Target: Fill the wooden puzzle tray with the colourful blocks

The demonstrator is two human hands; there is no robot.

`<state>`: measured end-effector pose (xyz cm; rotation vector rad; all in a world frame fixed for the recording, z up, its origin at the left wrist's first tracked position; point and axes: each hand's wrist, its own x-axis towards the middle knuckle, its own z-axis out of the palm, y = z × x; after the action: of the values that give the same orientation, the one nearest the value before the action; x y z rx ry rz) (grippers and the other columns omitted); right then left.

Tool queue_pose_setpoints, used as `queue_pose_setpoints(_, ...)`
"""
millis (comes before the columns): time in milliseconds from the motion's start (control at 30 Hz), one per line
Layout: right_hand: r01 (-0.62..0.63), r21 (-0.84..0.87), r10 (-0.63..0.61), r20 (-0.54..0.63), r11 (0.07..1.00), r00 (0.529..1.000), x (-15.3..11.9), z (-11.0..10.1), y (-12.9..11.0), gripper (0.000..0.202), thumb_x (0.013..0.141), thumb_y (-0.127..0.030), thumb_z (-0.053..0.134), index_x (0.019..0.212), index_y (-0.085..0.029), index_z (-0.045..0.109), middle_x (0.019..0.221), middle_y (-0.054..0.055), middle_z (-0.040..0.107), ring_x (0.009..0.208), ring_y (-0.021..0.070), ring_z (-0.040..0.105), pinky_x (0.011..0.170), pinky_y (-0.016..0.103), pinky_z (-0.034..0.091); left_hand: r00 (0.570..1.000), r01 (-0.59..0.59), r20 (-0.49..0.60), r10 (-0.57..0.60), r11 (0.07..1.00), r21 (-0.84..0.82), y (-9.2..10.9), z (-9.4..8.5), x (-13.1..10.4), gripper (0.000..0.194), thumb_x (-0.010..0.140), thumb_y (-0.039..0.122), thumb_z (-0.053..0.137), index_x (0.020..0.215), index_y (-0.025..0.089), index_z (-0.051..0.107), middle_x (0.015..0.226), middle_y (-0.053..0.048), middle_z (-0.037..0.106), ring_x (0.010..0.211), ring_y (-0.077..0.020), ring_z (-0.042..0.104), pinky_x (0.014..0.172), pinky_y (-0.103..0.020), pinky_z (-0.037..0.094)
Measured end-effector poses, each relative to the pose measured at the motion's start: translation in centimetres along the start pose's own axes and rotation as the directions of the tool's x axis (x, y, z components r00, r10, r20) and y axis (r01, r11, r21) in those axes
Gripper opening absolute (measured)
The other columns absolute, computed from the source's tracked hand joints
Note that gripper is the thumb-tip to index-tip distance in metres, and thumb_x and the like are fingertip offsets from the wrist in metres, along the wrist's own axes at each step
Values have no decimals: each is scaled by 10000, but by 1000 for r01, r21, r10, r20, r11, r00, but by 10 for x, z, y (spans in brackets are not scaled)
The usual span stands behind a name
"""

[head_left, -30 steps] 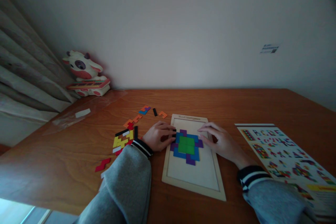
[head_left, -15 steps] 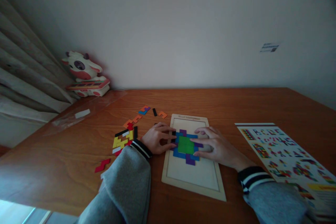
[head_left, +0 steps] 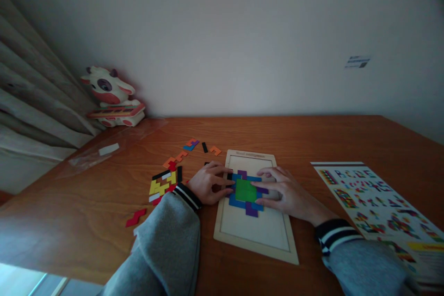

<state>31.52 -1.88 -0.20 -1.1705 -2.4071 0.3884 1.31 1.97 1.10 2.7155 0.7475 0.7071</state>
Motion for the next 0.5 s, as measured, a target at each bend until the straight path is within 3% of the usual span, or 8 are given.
queue_pose_setpoints(500,11,-6,-11,-36,1000,999,1,-1,-2,401,835,-553,690,1175,-344,724,1247,84,605,1120,278,569,986,483,471,999,-31,-20,32,999,23,-2,1,1,287,861,467,689,1016,246,787,1196,-93,696,1036,-264,591,913,-429,521)
